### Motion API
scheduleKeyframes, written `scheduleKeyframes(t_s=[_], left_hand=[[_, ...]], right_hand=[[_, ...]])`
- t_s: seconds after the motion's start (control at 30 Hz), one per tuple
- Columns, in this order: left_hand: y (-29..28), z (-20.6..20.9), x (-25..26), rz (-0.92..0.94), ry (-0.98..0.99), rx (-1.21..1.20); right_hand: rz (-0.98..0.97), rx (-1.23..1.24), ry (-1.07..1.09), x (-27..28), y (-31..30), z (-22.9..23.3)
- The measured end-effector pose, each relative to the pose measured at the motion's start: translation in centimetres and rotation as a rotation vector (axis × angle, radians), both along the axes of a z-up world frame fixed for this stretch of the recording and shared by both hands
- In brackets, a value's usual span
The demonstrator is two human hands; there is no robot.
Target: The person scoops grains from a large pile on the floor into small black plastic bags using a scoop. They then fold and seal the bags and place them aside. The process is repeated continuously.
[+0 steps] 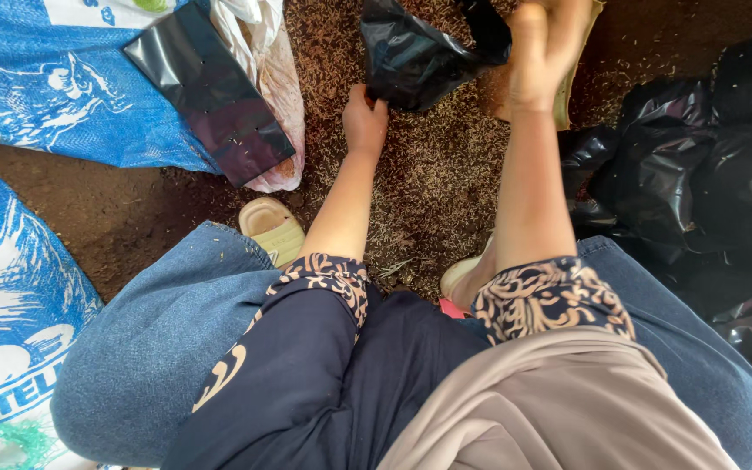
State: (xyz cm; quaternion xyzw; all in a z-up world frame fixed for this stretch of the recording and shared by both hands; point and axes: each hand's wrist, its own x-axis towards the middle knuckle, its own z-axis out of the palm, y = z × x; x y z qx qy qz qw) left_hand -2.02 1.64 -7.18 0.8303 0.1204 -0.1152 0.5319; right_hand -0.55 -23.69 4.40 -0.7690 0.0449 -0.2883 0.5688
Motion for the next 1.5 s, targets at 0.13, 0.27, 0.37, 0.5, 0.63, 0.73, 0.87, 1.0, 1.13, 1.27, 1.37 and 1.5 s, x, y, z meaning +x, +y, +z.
scheduleKeyframes(t_s=[0.13,0.27,0.37,0.5,0.63,0.73,0.87,1.0,1.13,1.27,1.37,1.5], left_hand=[[0.7,0.4,0.3,-0.141,0.071,0.189],[1.1,-0.3,0.9,-0.208,0.043,0.278],[1.5,-0.6,1.3,-0.193,-0.08,0.33],[1.8,-0.3,1.6,-0.255,-0.238,0.387],[2.0,-0.4,1.7,-0.242,-0.182,0.359],[1.6,-0.9,1.6,-0.177,-0.04,0.254],[1.3,-2.6,1.8,-0.102,0.266,0.007],[4.1,-2.7,3.6,-0.33,0.471,-0.02],[6.7,3.3,7.4,-0.28,0.158,0.13],[4.4,12.0,7.8,-0.435,0.389,-0.035],[0.3,15.3,6.9,-0.495,0.393,0.108],[-0.5,14.0,5.8,-0.515,0.32,0.027]], right_hand=[[-0.43,-0.09,0.477,-4.4,1.3,-5.2],[0.02,-0.401,0.923,-7.5,7.0,-8.6],[0.01,-0.347,0.951,-6.7,9.8,-9.1],[-0.091,-0.392,0.913,-5.8,10.5,-9.4],[-0.132,-0.438,0.791,-6.3,9.8,-11.4],[-0.175,-0.428,0.756,-7.0,9.5,-12.4],[-0.167,-0.31,0.789,-6.3,9.4,-11.4],[0.09,-0.367,1.311,-5.0,5.8,-6.7],[-0.11,-0.01,1.28,-2.6,-1.1,1.1],[0.118,-0.128,0.79,0.8,-1.5,5.5],[0.529,-0.2,0.633,5.1,1.4,4.8],[0.743,-0.703,0.906,7.6,5.1,0.1]])
